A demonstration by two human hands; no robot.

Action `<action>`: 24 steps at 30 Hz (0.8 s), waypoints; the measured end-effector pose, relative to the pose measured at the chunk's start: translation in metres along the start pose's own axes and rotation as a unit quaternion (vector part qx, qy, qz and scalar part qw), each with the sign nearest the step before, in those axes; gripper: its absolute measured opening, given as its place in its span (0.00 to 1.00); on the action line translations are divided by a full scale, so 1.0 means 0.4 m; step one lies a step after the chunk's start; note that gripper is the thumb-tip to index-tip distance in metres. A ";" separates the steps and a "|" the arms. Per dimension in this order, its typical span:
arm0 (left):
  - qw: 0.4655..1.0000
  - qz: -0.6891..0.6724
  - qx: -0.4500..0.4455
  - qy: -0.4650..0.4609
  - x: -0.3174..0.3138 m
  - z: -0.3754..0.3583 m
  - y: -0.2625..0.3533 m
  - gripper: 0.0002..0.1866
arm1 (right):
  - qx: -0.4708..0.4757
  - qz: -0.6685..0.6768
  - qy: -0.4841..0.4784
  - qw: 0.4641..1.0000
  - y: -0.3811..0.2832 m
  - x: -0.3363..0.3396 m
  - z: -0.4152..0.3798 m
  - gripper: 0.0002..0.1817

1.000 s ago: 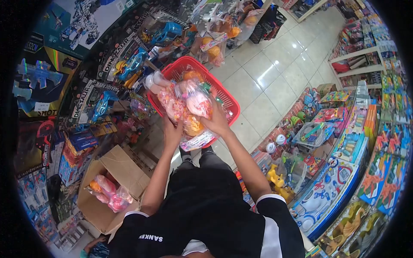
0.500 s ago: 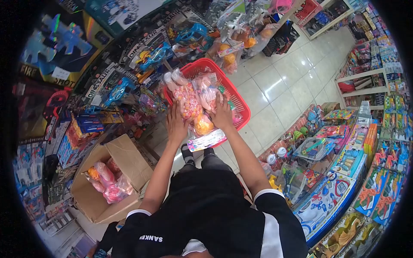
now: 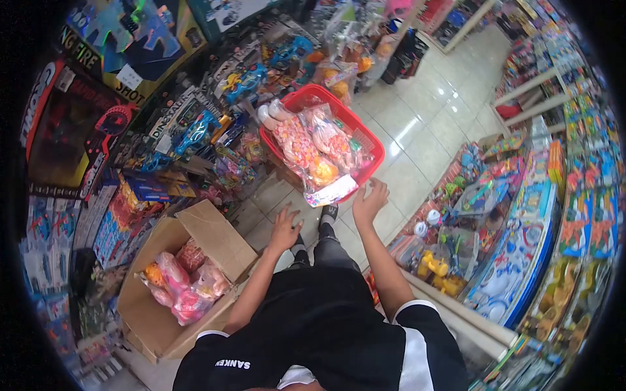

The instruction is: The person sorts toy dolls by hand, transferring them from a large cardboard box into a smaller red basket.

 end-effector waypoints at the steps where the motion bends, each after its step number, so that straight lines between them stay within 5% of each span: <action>1: 1.000 0.004 -0.013 -0.015 -0.036 -0.015 -0.024 0.23 | -0.062 -0.009 0.015 0.998 0.039 0.016 -0.061 0.14; 6: 0.977 0.091 -0.037 -0.189 -0.215 -0.072 -0.172 0.21 | -0.148 -0.061 -0.115 0.980 0.279 0.010 -0.391 0.08; 9: 0.933 0.164 0.032 -0.318 -0.282 -0.110 -0.275 0.22 | -0.288 -0.081 -0.302 0.905 0.454 -0.005 -0.635 0.17; 12: 0.902 0.248 0.030 -0.351 -0.296 -0.171 -0.343 0.21 | -0.312 -0.093 -0.473 0.819 0.434 0.076 -0.779 0.21; 14: 0.874 0.308 -0.007 -0.375 -0.290 -0.204 -0.366 0.22 | -0.414 0.010 -0.526 0.743 0.547 0.049 -0.963 0.23; 16: 0.840 0.368 -0.040 -0.398 -0.300 -0.230 -0.414 0.23 | -0.432 0.002 -0.522 0.736 0.547 0.094 -1.050 0.22; 18: 0.805 0.363 0.031 -0.468 -0.340 -0.226 -0.495 0.25 | -0.450 -0.002 -0.516 0.729 0.546 0.134 -1.139 0.22; 20: 0.817 0.338 0.037 -0.466 -0.374 -0.224 -0.533 0.27 | -0.193 -0.129 -0.503 0.833 0.545 0.166 -1.200 0.20; 21: 0.850 0.221 0.171 -0.446 -0.365 -0.240 -0.525 0.27 | -0.201 -0.122 -0.500 0.833 0.517 0.193 -1.232 0.20; 22: 0.859 0.097 0.296 -0.407 -0.364 -0.238 -0.506 0.26 | -0.337 -0.069 -0.462 0.818 0.495 0.231 -1.232 0.19; 23: 0.861 0.105 0.289 -0.406 -0.373 -0.229 -0.478 0.26 | -0.463 -0.014 -0.412 0.785 0.490 0.258 -1.239 0.19; 24: 0.899 0.133 0.192 -0.370 -0.378 -0.225 -0.448 0.25 | -0.468 -0.007 -0.405 0.786 0.487 0.271 -1.264 0.19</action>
Point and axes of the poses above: each hand's wrist, its own z-axis towards the middle knuckle, its own x-axis out of the back of the hand, y = z × x, the point moved 3 cm from there along z, towards the middle knuckle, and after that the axes turned 5 degrees about x, right-handed, at the moved point
